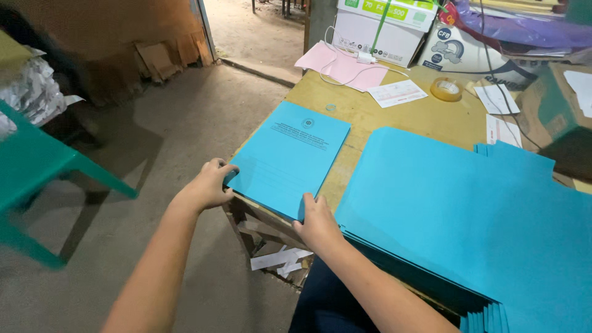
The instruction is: The person folds light blue paper sheets in half on a wooden table. They smooth the creases with their hands and place the folded sheets onto a growing stack to the left.
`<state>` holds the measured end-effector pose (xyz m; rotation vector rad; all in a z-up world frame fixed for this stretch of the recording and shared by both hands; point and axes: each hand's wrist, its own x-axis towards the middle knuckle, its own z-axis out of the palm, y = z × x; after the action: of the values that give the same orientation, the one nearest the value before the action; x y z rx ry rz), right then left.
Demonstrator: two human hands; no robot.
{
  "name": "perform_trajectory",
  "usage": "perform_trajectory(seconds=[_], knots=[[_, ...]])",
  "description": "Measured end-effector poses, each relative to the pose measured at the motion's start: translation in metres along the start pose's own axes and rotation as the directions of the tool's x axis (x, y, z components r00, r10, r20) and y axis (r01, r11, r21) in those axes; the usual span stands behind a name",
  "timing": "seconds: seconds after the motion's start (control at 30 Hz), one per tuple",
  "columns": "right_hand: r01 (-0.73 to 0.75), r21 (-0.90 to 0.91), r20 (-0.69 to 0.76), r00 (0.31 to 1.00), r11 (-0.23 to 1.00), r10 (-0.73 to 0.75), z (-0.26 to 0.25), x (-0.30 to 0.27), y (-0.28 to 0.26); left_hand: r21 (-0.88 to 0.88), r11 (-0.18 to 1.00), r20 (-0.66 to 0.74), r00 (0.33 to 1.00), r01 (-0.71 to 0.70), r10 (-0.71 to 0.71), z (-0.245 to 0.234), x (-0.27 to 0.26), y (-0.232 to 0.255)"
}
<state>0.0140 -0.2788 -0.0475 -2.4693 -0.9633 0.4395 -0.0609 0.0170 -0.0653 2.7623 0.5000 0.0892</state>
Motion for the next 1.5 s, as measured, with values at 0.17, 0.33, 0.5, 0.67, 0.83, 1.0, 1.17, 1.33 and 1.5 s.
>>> perform_trajectory(seconds=[0.17, 0.33, 0.5, 0.67, 0.83, 1.0, 1.17, 1.33, 1.5], knots=[[0.007, 0.008, -0.039, 0.999, 1.0, -0.007, 0.002, -0.002, -0.002, 0.027, 0.999, -0.044, 0.999, -0.028, 0.03, -0.001, -0.005, 0.0], [0.029, 0.025, -0.056, 0.998, 0.999, -0.027, -0.001, -0.006, -0.004, -0.021, 1.0, -0.005, 1.0, 0.013, -0.014, -0.016, -0.01, 0.017], [0.089, -0.022, -0.123, 0.988, 0.996, -0.091, 0.019, 0.001, 0.014, -0.008, 1.0, -0.022, 1.0, -0.001, 0.001, -0.009, -0.007, 0.011], [0.217, -0.215, -0.249, 0.931, 0.952, -0.268, 0.048, 0.007, 0.034, 0.016, 1.0, -0.027, 1.0, 0.002, -0.001, -0.013, -0.011, 0.014], [0.25, -0.477, -0.338, 0.833, 0.842, -0.438, 0.078, 0.019, 0.049, 0.125, 0.99, 0.034, 0.997, 0.065, -0.069, 0.003, 0.008, 0.006], [0.064, 0.022, 0.077, 0.995, 0.998, -0.065, -0.038, -0.057, 0.015, 0.331, 0.922, 0.26, 0.92, 0.201, -0.294, 0.002, 0.031, 0.04], [-0.026, 0.146, -0.197, 0.979, 0.989, 0.055, -0.144, -0.168, 0.071, 0.398, 0.915, -0.267, 0.962, 0.065, 0.048, 0.035, 0.021, 0.112], [-0.345, 0.107, -0.373, 0.855, 0.932, 0.359, -0.173, -0.24, 0.225, -0.142, 0.881, -0.198, 0.885, -0.451, 0.421, 0.057, -0.018, 0.284], [-0.656, 0.161, -0.135, 0.725, 0.737, 0.675, -0.164, -0.297, 0.276, -0.082, 0.677, -0.235, 0.674, -0.732, 0.7, 0.129, -0.014, 0.354]])
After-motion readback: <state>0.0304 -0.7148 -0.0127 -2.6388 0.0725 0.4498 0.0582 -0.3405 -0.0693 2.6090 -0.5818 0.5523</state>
